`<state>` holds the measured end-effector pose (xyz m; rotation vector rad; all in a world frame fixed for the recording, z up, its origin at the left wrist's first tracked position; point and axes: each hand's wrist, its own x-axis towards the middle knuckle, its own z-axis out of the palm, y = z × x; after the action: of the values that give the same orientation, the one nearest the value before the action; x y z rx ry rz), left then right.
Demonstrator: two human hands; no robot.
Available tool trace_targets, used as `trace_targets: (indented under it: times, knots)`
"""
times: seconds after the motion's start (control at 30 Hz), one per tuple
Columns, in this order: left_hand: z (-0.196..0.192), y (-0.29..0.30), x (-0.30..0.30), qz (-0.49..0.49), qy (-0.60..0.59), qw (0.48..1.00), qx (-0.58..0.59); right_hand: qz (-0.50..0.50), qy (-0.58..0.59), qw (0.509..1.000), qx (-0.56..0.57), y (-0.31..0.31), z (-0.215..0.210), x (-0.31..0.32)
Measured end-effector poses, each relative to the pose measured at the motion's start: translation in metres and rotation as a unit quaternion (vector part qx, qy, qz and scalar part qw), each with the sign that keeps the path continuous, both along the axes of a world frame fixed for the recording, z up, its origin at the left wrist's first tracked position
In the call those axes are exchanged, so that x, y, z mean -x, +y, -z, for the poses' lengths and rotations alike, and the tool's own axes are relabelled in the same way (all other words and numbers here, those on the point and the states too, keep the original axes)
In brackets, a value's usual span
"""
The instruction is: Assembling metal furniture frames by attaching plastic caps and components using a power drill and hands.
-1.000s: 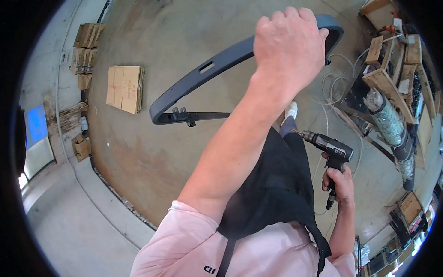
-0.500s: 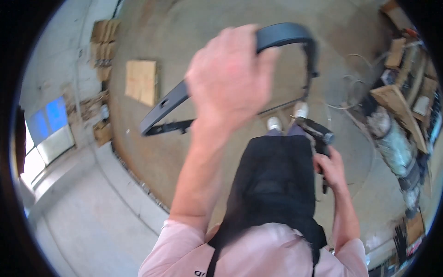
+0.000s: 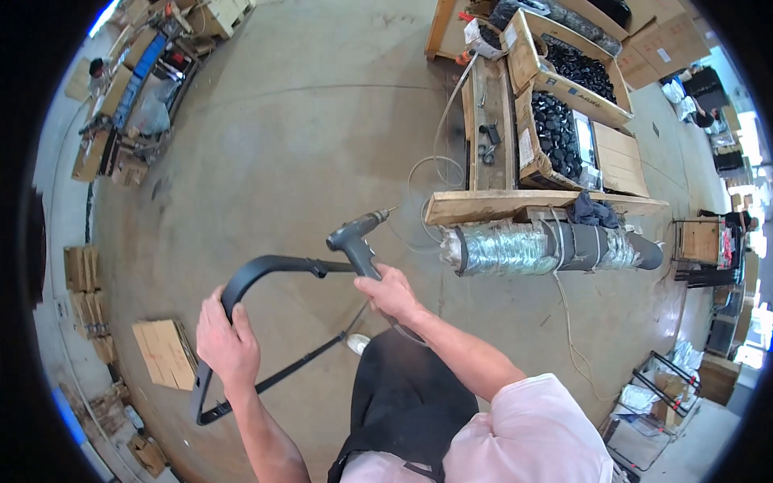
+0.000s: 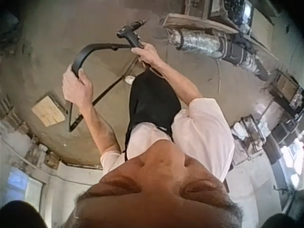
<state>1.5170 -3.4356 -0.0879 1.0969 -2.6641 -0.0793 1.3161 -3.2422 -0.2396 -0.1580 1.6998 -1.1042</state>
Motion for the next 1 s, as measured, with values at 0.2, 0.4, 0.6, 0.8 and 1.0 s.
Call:
trace_targets:
  times: [0.2, 0.4, 0.6, 0.8, 1.0]
  knots:
    - [-0.007, 0.002, 0.000, -0.010, -0.015, 1.000, -0.023, 0.349, -0.051, 0.904, 0.241, -0.112, 0.047, 0.052]
    - [-0.003, 0.004, -0.001, 0.002, -0.016, 1.000, -0.020, 0.587, -0.024, 0.779, 0.216, -0.175, 0.061, 0.167]
    - [0.000, -0.007, -0.004, 0.001, -0.014, 1.000, -0.016, 0.749, -0.105, 0.629, 0.181, -0.164, 0.077, 0.290]
    - [0.004, -0.018, 0.000, 0.003, -0.013, 1.000, -0.019, 0.798, -0.112, 0.577, 0.131, -0.101, 0.131, 0.346]
    - [-0.001, -0.017, -0.002, 0.005, -0.020, 0.999, -0.040, 0.819, -0.130, 0.556, 0.061, -0.063, 0.139, 0.349]
